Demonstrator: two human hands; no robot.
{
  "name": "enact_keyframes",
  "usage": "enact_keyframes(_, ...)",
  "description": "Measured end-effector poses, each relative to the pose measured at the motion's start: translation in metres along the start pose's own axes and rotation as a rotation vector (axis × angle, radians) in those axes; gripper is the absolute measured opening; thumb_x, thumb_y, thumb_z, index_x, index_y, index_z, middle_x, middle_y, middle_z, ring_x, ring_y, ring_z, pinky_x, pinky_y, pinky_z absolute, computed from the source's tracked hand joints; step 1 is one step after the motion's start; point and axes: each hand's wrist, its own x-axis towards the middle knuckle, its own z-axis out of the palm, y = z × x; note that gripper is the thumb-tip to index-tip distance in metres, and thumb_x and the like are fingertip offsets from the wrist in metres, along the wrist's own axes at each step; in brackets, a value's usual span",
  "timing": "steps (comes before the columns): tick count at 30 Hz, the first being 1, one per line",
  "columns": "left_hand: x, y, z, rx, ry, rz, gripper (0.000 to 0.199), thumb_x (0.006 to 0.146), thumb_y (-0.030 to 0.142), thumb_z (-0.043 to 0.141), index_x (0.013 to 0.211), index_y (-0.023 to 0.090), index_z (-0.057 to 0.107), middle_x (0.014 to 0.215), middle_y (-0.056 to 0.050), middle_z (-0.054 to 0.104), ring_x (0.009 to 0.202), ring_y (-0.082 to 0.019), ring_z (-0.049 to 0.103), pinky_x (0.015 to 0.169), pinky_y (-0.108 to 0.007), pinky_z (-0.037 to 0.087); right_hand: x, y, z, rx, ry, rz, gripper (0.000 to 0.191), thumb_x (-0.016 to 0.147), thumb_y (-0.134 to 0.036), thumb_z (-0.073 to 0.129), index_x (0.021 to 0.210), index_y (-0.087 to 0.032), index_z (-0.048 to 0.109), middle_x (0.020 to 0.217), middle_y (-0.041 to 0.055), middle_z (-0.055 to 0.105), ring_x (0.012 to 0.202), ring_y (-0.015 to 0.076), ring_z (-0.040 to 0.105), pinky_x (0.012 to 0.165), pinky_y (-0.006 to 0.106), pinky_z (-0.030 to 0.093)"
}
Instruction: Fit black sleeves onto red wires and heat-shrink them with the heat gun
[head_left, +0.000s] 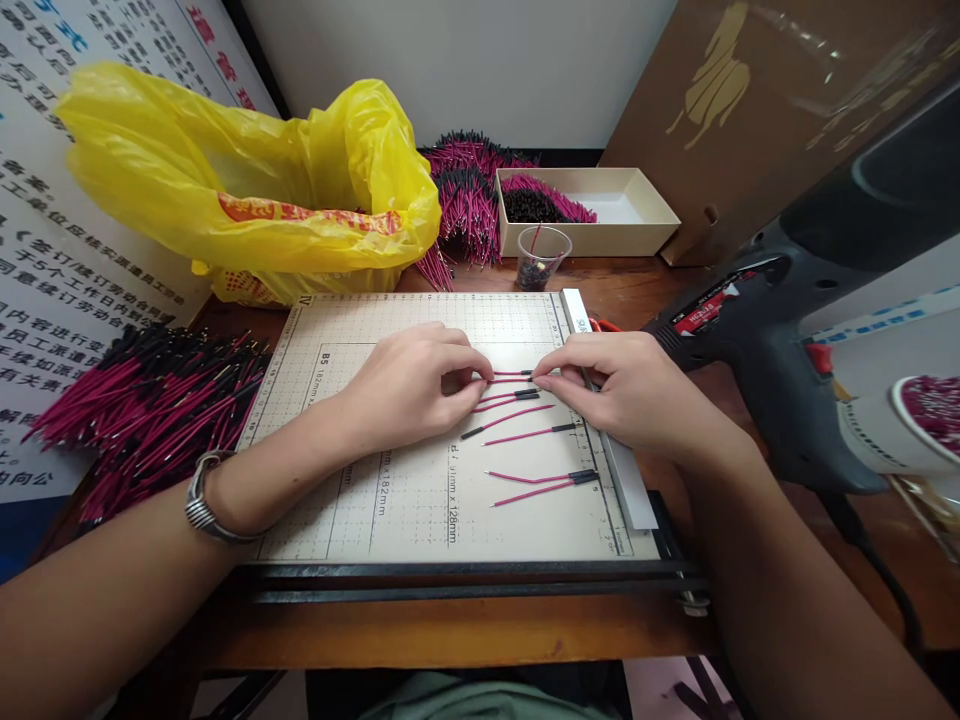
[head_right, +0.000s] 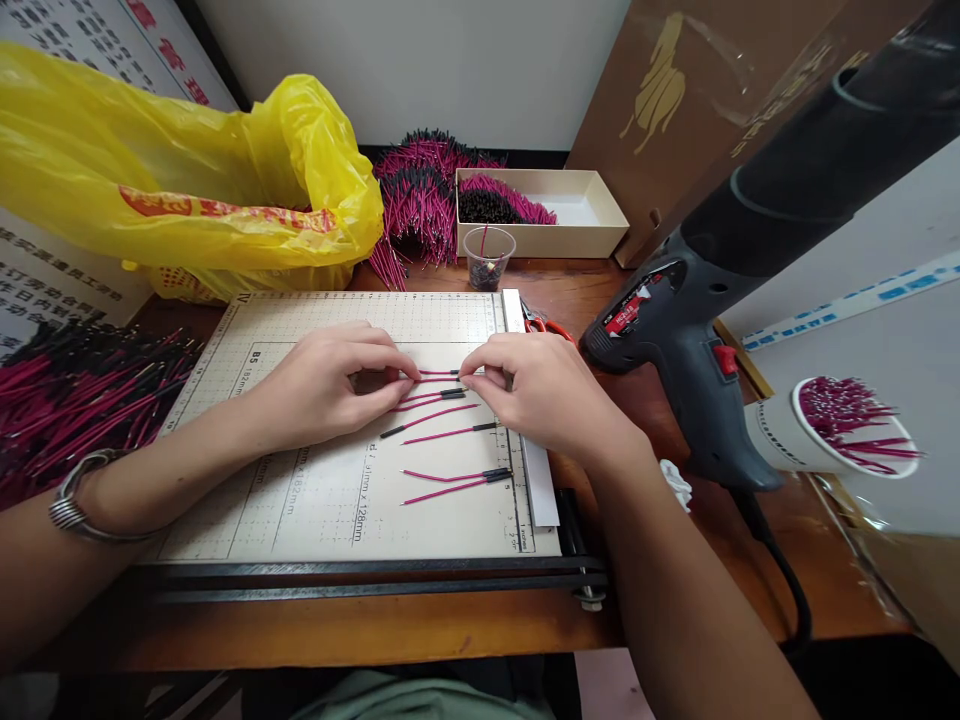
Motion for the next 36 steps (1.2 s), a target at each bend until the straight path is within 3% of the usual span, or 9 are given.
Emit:
enact_keyframes(6, 0.004, 0.001, -0.001, -0.093, -0.037, -0.100, 0.015, 0.085, 0.019, 0.063, 0.087, 0.019, 0.078, 0.080, -0.002, 0.073, 0.074, -0.016, 0.062, 0.070, -0.029, 0.045, 0.001, -0.004, -0.001, 0.038, 0.018, 0.044, 0.012, 0.082, -0.020, 0.064, 0.081, -0.019, 0.076, 0.064, -0.0007, 0.066, 0.058, 0.0094, 0.050, 0.061, 0.026, 0.035)
enact_keyframes(13, 0.009, 0.004, -0.005, -0.206, -0.082, -0.210, 0.013, 0.080, 0.015, 0.068, 0.081, 0.020, 0.080, 0.073, 0.000, 0.073, 0.064, -0.013, 0.060, 0.061, -0.026, 0.042, 0.000, -0.009, -0.003, 0.120, -0.020, 0.162, 0.014, 0.081, -0.023, 0.063, 0.077, -0.018, 0.075, 0.056, -0.0023, 0.057, 0.054, 0.0085, 0.046, 0.058, 0.026, 0.033)
enact_keyframes(28, 0.008, 0.009, -0.003, -0.139, -0.050, -0.181, 0.016, 0.078, 0.014, 0.064, 0.081, 0.021, 0.079, 0.069, 0.001, 0.070, 0.062, -0.013, 0.058, 0.058, -0.025, 0.041, 0.000, -0.012, -0.004, 0.148, -0.047, 0.199, 0.015, 0.081, -0.022, 0.062, 0.075, -0.018, 0.075, 0.053, -0.0033, 0.053, 0.052, 0.0078, 0.043, 0.057, 0.026, 0.032)
enact_keyframes(31, 0.008, 0.009, -0.002, -0.135, -0.048, -0.185, 0.014, 0.079, 0.016, 0.065, 0.080, 0.020, 0.078, 0.069, 0.000, 0.070, 0.061, -0.013, 0.058, 0.057, -0.025, 0.040, 0.000, -0.010, -0.005, 0.137, -0.069, 0.166, 0.017, 0.082, -0.025, 0.061, 0.076, -0.018, 0.075, 0.052, -0.0034, 0.052, 0.052, 0.0085, 0.043, 0.057, 0.027, 0.032)
enact_keyframes(36, 0.007, 0.009, 0.001, -0.109, -0.013, -0.189, 0.013, 0.081, 0.018, 0.065, 0.082, 0.020, 0.078, 0.072, -0.001, 0.071, 0.063, -0.013, 0.059, 0.058, -0.026, 0.041, 0.000, -0.005, -0.003, 0.075, -0.043, 0.020, 0.021, 0.085, -0.023, 0.056, 0.081, -0.018, 0.076, 0.068, 0.0015, 0.070, 0.063, 0.0117, 0.055, 0.063, 0.027, 0.037)
